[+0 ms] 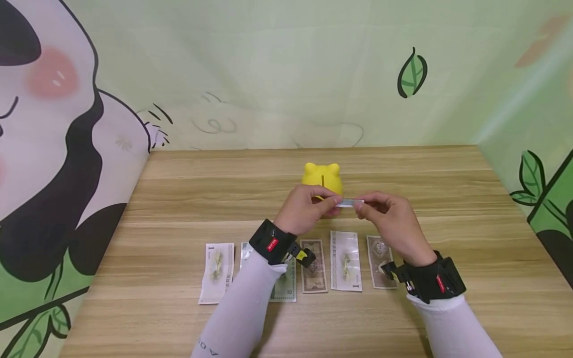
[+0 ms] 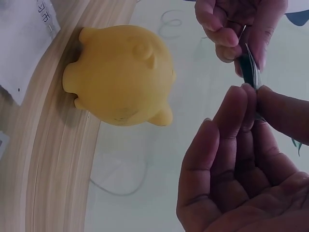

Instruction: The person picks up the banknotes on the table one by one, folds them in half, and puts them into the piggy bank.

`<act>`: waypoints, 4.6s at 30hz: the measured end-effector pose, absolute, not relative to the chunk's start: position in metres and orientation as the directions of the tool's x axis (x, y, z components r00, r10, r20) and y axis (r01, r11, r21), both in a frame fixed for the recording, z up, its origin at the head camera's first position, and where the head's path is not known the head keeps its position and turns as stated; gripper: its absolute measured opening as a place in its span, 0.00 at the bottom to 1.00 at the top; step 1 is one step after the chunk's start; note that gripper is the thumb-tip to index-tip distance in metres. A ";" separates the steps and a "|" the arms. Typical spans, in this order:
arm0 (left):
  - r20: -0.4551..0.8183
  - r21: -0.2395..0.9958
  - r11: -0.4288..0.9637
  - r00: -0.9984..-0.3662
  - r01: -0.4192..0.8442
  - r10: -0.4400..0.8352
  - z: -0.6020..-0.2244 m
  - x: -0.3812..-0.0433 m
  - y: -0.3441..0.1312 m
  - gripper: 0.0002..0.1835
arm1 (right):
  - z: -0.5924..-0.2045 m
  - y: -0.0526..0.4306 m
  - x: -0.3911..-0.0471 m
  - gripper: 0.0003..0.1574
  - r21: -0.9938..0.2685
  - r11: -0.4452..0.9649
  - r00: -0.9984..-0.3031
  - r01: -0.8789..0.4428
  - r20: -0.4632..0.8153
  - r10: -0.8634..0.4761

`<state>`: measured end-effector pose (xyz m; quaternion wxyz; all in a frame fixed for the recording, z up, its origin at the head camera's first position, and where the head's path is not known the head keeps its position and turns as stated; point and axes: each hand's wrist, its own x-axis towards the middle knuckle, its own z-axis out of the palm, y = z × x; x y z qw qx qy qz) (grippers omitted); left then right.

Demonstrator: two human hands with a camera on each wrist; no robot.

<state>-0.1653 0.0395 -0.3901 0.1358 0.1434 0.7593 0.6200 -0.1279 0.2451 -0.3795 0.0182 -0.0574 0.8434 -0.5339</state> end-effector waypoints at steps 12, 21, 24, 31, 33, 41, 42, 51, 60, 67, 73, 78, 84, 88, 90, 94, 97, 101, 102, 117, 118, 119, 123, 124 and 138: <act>-0.028 0.985 0.164 -0.904 0.047 0.426 -0.388 -0.164 0.041 0.07 | -0.381 0.244 -0.128 0.14 -0.909 0.405 -0.988 -0.101 0.045 -0.147; -0.011 0.979 0.186 -0.887 0.085 0.462 -0.389 -0.161 0.045 0.06 | -0.378 0.243 -0.127 0.14 -0.903 0.420 -0.983 -0.093 0.016 -0.185; 0.009 0.980 0.173 -0.890 0.099 0.456 -0.388 -0.159 0.046 0.05 | -0.378 0.242 -0.127 0.15 -0.903 0.419 -0.982 -0.092 0.012 -0.189; 0.052 0.976 0.169 -0.898 0.139 0.436 -0.388 -0.158 0.047 0.05 | -0.381 0.240 -0.128 0.15 -0.941 0.328 -0.970 -0.082 0.000 -0.243; 0.058 0.973 0.176 -0.896 0.149 0.439 -0.387 -0.158 0.047 0.05 | -0.382 0.240 -0.128 0.15 -0.949 0.305 -0.965 -0.086 0.003 -0.263; 0.047 0.971 0.186 -0.888 0.147 0.457 -0.387 -0.158 0.048 0.06 | -0.381 0.238 -0.126 0.13 -0.949 0.293 -0.969 -0.118 0.045 -0.245; 0.041 0.972 0.187 -0.887 0.142 0.460 -0.387 -0.158 0.048 0.06 | -0.381 0.238 -0.126 0.12 -0.947 0.295 -0.969 -0.123 0.051 -0.240; 0.004 0.974 0.192 -0.862 0.118 0.507 -0.390 -0.158 0.049 0.12 | -0.380 0.238 -0.126 0.11 -0.946 0.298 -0.974 -0.126 0.061 -0.218; 0.052 0.984 0.116 -0.845 0.134 0.532 -0.390 -0.159 0.049 0.08 | -0.382 0.236 -0.127 0.10 -0.950 0.294 -0.971 -0.103 0.032 -0.236; 0.084 0.978 0.122 -0.857 0.168 0.508 -0.389 -0.159 0.047 0.08 | -0.383 0.236 -0.128 0.14 -0.961 0.262 -0.969 -0.082 0.015 -0.246; 0.085 0.980 0.112 -0.857 0.163 0.509 -0.388 -0.159 0.046 0.07 | -0.383 0.236 -0.127 0.12 -0.965 0.249 -0.972 -0.086 0.025 -0.236; 0.081 0.982 0.107 -0.853 0.158 0.516 -0.388 -0.160 0.047 0.07 | -0.381 0.236 -0.126 0.11 -0.963 0.253 -0.973 -0.092 0.033 -0.227; 0.061 0.986 0.103 -0.866 0.129 0.496 -0.388 -0.159 0.047 0.08 | -0.379 0.239 -0.125 0.11 -0.965 0.241 -0.977 -0.100 0.049 -0.210; 0.064 0.992 0.063 -0.883 0.106 0.464 -0.387 -0.160 0.046 0.07 | -0.378 0.240 -0.125 0.10 -0.967 0.234 -0.979 -0.103 0.057 -0.195; 0.072 0.993 0.054 -0.888 0.108 0.455 -0.387 -0.160 0.045 0.05 | -0.378 0.241 -0.126 0.11 -0.968 0.227 -0.978 -0.102 0.056 -0.201; 0.091 0.989 0.062 -0.890 0.132 0.446 -0.386 -0.161 0.045 0.04 | -0.379 0.240 -0.127 0.13 -0.972 0.218 -0.979 -0.082 0.037 -0.202; 0.099 0.988 0.066 -0.894 0.142 0.438 -0.386 -0.161 0.043 0.03 | -0.379 0.240 -0.127 0.16 -0.972 0.225 -0.981 -0.066 0.023 -0.192; 0.098 0.989 0.060 -0.899 0.137 0.428 -0.385 -0.162 0.042 0.03 | -0.379 0.240 -0.127 0.17 -0.971 0.230 -0.984 -0.068 0.027 -0.179; 0.097 0.989 0.060 -0.899 0.135 0.426 -0.386 -0.162 0.042 0.03 | -0.379 0.240 -0.127 0.17 -0.971 0.228 -0.984 -0.070 0.030 -0.174; 0.082 0.985 0.088 -0.847 0.149 0.524 -0.388 -0.159 0.047 0.04 | -0.379 0.238 -0.126 0.11 -0.964 0.244 -0.982 -0.106 0.063 -0.178; 0.089 0.985 0.080 -0.843 0.154 0.531 -0.389 -0.159 0.048 0.05 | -0.379 0.238 -0.126 0.11 -0.962 0.251 -0.980 -0.109 0.062 -0.188; 0.094 0.985 0.074 -0.840 0.157 0.534 -0.389 -0.159 0.048 0.05 | -0.380 0.238 -0.126 0.12 -0.960 0.259 -0.979 -0.110 0.060 -0.196; 0.100 0.985 0.065 -0.843 0.158 0.528 -0.389 -0.158 0.049 0.05 | -0.382 0.236 -0.127 0.13 -0.959 0.266 -0.977 -0.094 0.037 -0.212; 0.100 0.986 0.064 -0.843 0.157 0.529 -0.389 -0.158 0.049 0.05 | -0.382 0.236 -0.127 0.13 -0.960 0.264 -0.976 -0.089 0.031 -0.217; 0.062 0.993 0.046 -0.833 0.104 0.550 -0.388 -0.160 0.046 0.06 | -0.383 0.234 -0.127 0.10 -0.966 0.242 -0.981 -0.090 0.045 -0.188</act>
